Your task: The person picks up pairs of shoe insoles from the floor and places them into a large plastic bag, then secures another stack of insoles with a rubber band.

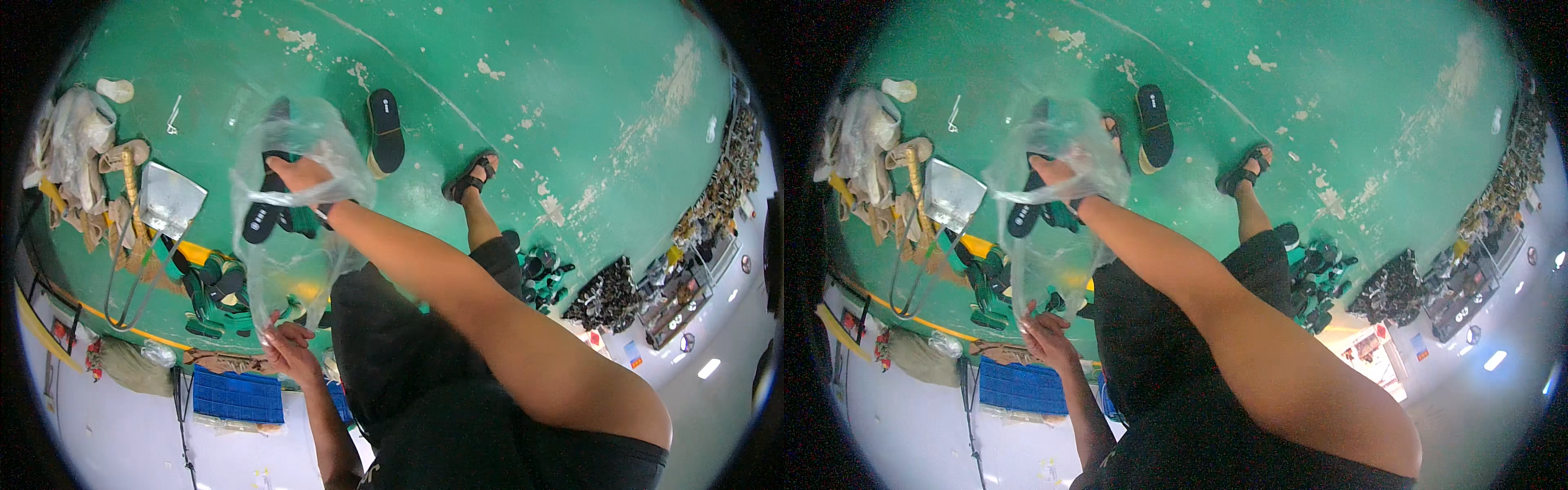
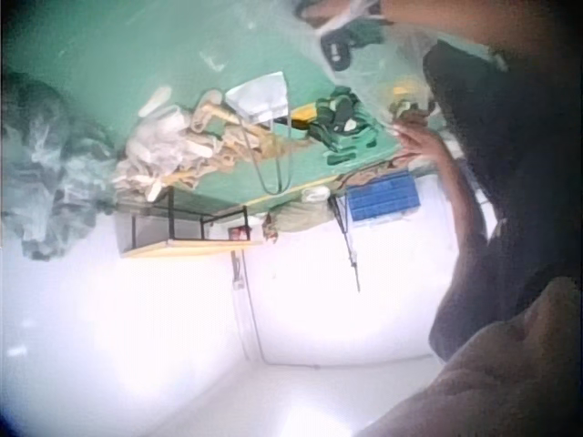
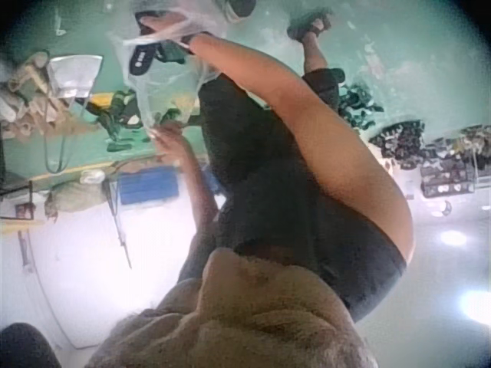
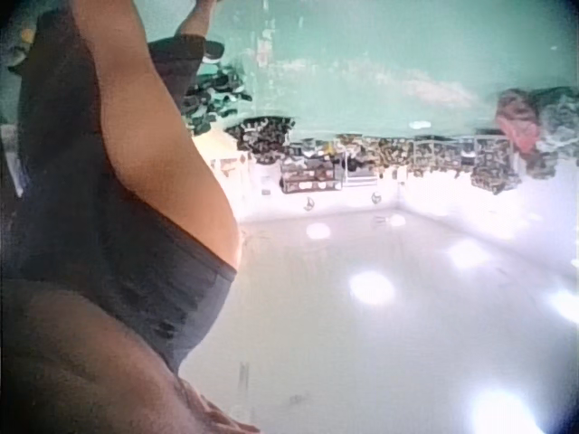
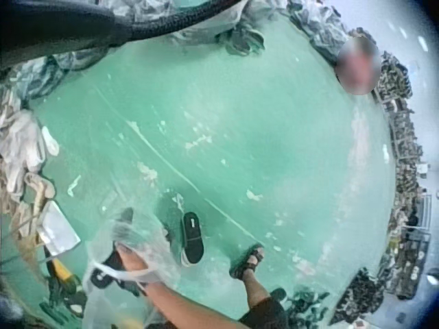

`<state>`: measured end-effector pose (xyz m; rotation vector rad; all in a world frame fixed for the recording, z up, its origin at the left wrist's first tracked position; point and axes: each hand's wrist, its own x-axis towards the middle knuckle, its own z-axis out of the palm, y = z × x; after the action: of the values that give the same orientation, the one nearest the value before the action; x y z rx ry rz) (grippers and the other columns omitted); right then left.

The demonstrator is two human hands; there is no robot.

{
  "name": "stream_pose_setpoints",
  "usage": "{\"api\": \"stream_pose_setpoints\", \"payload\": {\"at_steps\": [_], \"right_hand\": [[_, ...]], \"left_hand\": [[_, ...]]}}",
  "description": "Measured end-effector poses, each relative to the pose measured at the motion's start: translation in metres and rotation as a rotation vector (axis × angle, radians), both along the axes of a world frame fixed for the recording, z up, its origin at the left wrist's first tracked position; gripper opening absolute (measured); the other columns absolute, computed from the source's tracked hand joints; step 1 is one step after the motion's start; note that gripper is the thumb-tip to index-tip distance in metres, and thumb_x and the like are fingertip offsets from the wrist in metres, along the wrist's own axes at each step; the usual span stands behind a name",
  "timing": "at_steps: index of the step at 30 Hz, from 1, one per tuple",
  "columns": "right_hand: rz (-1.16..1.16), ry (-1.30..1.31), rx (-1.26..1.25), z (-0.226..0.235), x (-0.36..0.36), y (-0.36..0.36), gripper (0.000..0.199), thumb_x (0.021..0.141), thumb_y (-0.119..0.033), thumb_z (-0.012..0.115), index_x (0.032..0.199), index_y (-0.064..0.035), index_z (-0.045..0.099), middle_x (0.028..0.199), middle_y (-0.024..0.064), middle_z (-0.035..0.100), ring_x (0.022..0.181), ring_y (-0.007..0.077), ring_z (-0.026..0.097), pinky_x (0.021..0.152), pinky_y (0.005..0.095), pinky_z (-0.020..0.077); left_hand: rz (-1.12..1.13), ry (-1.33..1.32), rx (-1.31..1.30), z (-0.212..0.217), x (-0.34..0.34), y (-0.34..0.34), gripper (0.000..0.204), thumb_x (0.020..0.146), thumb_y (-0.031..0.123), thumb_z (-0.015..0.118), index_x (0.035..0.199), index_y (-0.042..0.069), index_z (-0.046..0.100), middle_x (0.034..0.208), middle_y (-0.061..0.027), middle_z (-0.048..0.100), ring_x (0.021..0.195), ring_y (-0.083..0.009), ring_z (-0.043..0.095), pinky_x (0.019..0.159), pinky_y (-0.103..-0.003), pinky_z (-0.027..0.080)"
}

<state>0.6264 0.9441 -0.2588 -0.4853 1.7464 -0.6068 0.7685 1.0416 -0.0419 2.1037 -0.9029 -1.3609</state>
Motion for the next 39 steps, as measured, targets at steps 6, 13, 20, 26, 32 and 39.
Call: {"api": "stream_pose_setpoints", "payload": {"at_steps": [6,13,20,26,32,39], "right_hand": [[0.024,0.120,-0.521,0.051,0.040,0.050,0.048,0.079,-0.026,0.063,0.115,0.0028,0.047,0.109,0.0169,0.056,0.087,0.0319,0.059,0.073,0.0401,0.0478],[-0.239,0.323,0.136,-0.149,-0.100,0.176,0.038,0.082,-0.025,0.063,0.105,0.0017,0.051,0.088,0.0082,0.060,0.077,0.0165,0.058,0.067,0.0288,0.0470],[-0.304,-0.135,0.178,-0.293,-0.136,0.187,0.082,0.061,-0.041,0.079,0.116,0.0100,0.045,0.109,0.0193,0.056,0.098,0.0274,0.056,0.085,0.0376,0.0445],[-0.194,-0.069,0.152,-0.307,-0.092,0.155,0.091,0.058,-0.041,0.082,0.119,0.0115,0.039,0.102,0.0190,0.059,0.090,0.0273,0.059,0.078,0.0368,0.0474],[-0.235,0.072,0.036,-0.269,-0.105,0.126,0.106,0.055,-0.040,0.082,0.127,0.0132,0.025,0.111,0.0273,0.053,0.099,0.0335,0.057,0.083,0.0380,0.0451],[-0.111,-0.485,-0.009,0.009,-0.116,0.115,0.084,0.077,-0.026,0.068,0.139,0.0006,0.018,0.132,0.0135,0.040,0.118,0.0228,0.041,0.100,0.0350,0.0315]], "left_hand": [[0.098,0.086,0.037,-0.064,0.027,-0.021,0.034,0.096,0.027,0.041,0.099,-0.005,0.054,0.051,-0.0010,0.036,0.050,-0.0124,0.042,0.057,-0.027,0.038],[0.161,0.192,0.191,-0.191,0.062,-0.026,0.027,0.093,0.023,0.047,0.074,0.005,0.048,0.052,0.0012,0.035,0.048,-0.0079,0.035,0.046,-0.023,0.030],[0.228,0.214,0.239,-0.195,0.086,-0.015,0.027,0.093,0.022,0.049,0.071,0.006,0.047,0.053,0.0015,0.035,0.048,-0.0080,0.034,0.046,-0.023,0.028],[0.299,0.193,0.250,-0.190,0.075,-0.014,0.028,0.095,0.024,0.043,0.078,0.003,0.050,0.056,-0.0011,0.037,0.055,-0.0117,0.039,0.055,-0.025,0.032],[0.340,0.317,0.149,-0.178,0.048,-0.036,0.035,0.096,0.034,0.038,0.099,0.002,0.053,0.051,0.0038,0.024,0.045,-0.0067,0.025,0.046,-0.022,0.024],[0.456,0.282,0.164,-0.159,0.054,-0.011,0.046,0.097,0.035,0.036,0.132,0.006,0.038,0.051,0.0062,0.021,0.043,-0.0043,0.022,0.043,-0.020,0.021]]}}
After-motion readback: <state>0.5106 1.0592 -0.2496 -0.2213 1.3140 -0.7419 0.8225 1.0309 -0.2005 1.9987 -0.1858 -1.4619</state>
